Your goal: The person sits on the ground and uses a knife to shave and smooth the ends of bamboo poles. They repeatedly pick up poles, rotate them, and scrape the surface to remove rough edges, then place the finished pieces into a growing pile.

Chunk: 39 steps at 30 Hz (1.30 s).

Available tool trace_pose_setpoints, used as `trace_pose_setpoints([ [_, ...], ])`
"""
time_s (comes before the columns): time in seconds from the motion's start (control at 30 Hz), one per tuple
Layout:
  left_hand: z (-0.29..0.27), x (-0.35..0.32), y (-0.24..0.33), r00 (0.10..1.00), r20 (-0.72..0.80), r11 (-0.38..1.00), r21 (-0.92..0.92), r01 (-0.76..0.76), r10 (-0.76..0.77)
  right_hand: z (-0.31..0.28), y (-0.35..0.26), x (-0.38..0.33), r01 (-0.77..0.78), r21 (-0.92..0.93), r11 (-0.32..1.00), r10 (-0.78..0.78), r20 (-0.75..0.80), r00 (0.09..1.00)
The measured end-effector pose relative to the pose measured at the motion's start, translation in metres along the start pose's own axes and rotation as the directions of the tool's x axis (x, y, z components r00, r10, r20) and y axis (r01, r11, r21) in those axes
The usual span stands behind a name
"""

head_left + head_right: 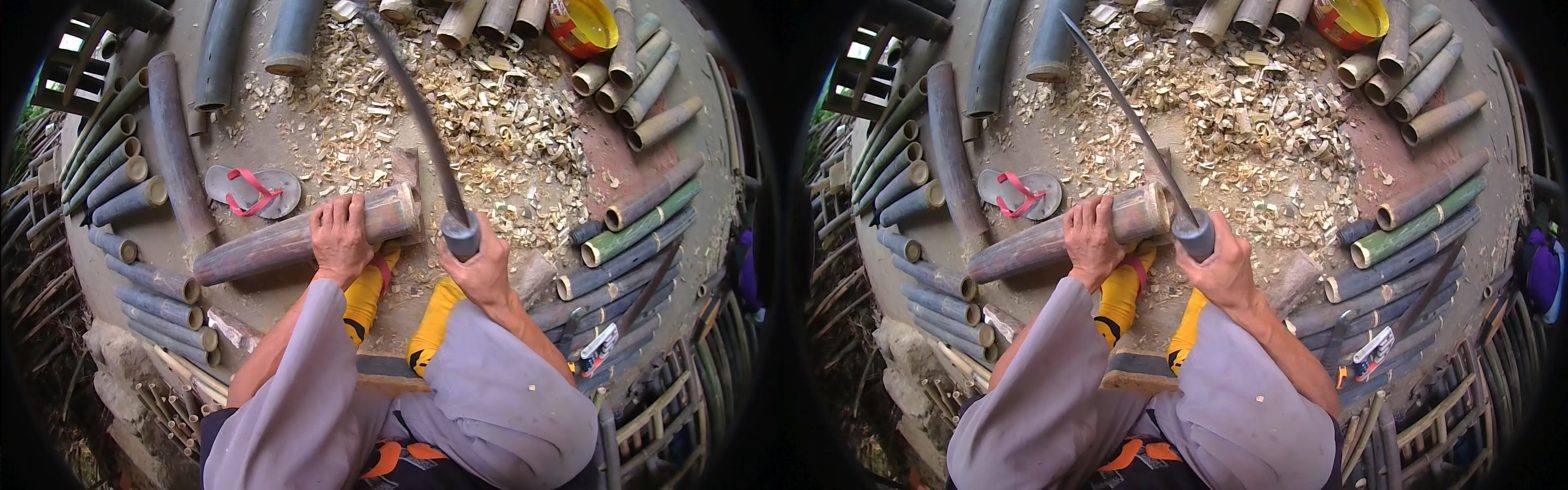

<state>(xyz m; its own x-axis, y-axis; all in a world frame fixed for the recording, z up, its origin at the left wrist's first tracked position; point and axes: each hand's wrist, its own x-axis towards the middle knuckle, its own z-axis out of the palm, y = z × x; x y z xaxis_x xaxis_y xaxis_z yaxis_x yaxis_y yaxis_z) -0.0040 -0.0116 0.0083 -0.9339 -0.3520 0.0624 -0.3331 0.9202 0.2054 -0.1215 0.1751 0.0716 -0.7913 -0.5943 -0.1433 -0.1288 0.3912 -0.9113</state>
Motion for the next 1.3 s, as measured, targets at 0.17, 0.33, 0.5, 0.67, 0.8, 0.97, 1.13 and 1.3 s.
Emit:
trace_pose_setpoints([
  [0.17, 0.001, 0.004, 0.004, 1.0, 0.001, 1.0, -0.001, -0.016, 0.016, 0.016, 0.067, 0.006, -0.138, -0.299, 0.944, 0.214, 0.238, 0.947],
  [0.33, 0.003, -0.001, -0.001, 1.0, -0.006, 1.0, 0.005, -0.008, 0.008, 0.004, 0.027, 0.008, -0.177, -0.157, 0.972, 0.213, 0.26, 0.942],
  [0.5, 0.001, 0.0, 0.001, 1.0, 0.001, 1.0, 0.0, -0.011, 0.011, 0.014, 0.019, 0.005, 0.07, -0.053, 0.996, -0.068, 0.033, 0.997],
  [0.67, 0.003, 0.006, -0.003, 0.999, -0.038, 0.999, 0.032, -0.022, 0.023, 0.006, 0.075, 0.018, -0.158, -0.207, 0.966, 0.211, 0.265, 0.941],
  [0.8, -0.001, -0.001, 0.001, 1.0, -0.006, 1.0, 0.008, -0.009, 0.009, -0.001, 0.007, 0.014, -0.159, 0.039, 0.987, 0.154, 0.099, 0.983],
  [0.97, -0.001, 0.001, 0.003, 0.999, 0.055, 1.0, 0.002, -0.001, 0.001, 0.01, 0.069, 0.014, -0.333, -0.139, 0.933, 0.361, 0.332, 0.872],
  [1.13, -0.023, 0.032, -0.027, 0.846, 0.532, 0.983, -0.175, 0.051, 0.05, 0.002, 0.028, 0.018, -0.187, -0.143, 0.972, 0.221, 0.279, 0.935],
  [1.3, -0.03, 0.054, -0.031, 0.696, 0.714, 0.944, -0.276, 0.182, 0.075, 0.009, 0.007, 0.002, 0.221, 0.131, 0.966, -0.214, -0.068, 0.974],
])
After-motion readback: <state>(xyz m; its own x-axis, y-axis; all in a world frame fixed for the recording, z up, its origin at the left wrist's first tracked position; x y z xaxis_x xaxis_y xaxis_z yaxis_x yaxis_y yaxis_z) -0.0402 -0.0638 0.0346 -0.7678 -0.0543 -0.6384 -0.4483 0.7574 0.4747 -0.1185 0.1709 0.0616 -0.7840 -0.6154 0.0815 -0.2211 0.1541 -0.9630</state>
